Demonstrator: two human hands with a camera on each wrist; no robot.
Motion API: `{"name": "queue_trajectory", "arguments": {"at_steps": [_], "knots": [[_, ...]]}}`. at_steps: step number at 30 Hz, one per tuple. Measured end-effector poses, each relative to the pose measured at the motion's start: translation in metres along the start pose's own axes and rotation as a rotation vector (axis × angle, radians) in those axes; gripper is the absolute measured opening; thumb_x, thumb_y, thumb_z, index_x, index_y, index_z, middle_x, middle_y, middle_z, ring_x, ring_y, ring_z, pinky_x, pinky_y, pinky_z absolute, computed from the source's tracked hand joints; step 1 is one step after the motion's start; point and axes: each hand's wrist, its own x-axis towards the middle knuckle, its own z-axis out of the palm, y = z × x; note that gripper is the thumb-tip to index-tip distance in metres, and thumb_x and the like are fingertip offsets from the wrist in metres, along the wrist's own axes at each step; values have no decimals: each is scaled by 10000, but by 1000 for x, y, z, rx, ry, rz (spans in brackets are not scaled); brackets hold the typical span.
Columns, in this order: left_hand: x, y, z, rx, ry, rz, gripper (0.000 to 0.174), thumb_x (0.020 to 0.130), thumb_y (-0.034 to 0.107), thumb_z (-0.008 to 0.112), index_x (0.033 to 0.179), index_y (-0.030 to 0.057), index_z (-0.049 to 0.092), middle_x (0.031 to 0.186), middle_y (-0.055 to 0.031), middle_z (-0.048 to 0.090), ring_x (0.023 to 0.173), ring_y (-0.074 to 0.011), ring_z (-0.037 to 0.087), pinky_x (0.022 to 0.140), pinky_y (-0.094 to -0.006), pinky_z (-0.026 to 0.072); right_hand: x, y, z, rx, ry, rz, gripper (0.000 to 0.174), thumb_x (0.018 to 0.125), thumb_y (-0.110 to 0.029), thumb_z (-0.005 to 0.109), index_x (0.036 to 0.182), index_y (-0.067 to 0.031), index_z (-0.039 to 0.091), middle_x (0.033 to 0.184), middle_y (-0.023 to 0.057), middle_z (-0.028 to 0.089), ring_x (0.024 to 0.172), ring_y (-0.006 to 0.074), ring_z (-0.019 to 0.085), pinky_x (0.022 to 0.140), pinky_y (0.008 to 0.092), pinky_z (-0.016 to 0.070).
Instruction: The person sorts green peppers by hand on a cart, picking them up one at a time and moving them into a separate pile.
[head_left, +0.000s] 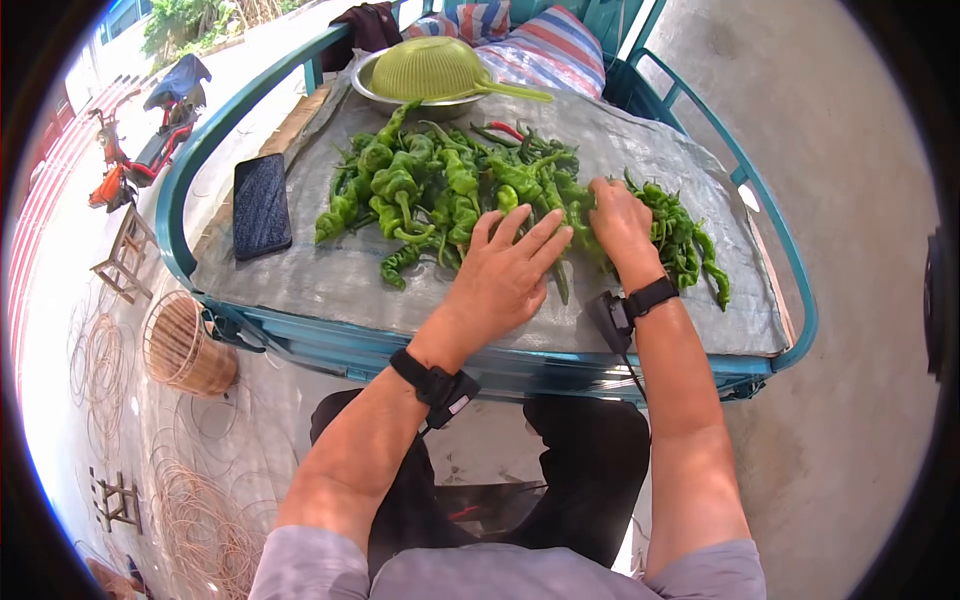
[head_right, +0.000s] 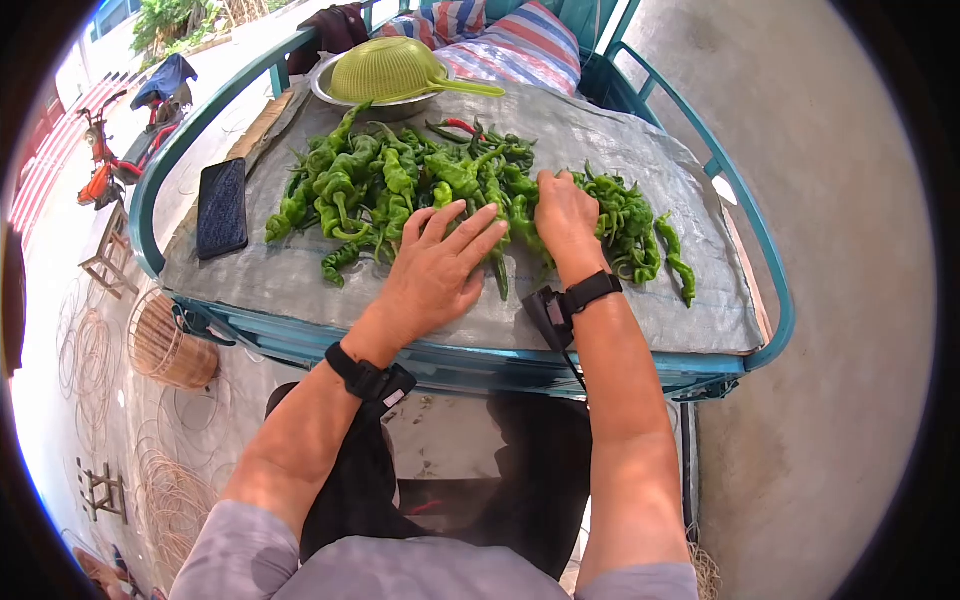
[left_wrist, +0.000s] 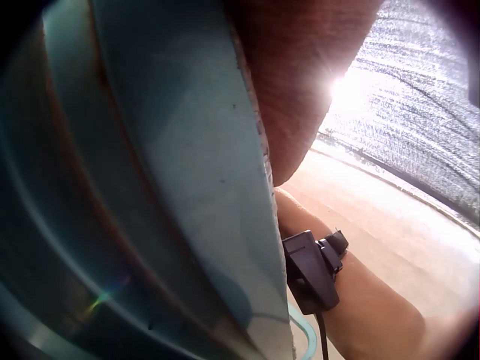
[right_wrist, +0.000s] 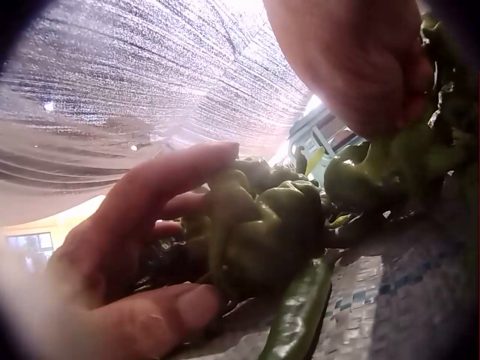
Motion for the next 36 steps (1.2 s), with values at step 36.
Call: {"name": "queue_trajectory", "arguments": {"at_steps": [36], "knots": [[-4, -1, 0, -19, 40, 4, 581, 815, 70, 648, 1387, 125, 559, 1479, -48, 511, 1321, -276, 474, 1143, -466, 294, -21, 98, -43, 479, 379, 352, 394, 903, -395, 667, 1106, -58, 693, 959, 108, 739, 901, 291, 701, 825, 415, 521]]}}
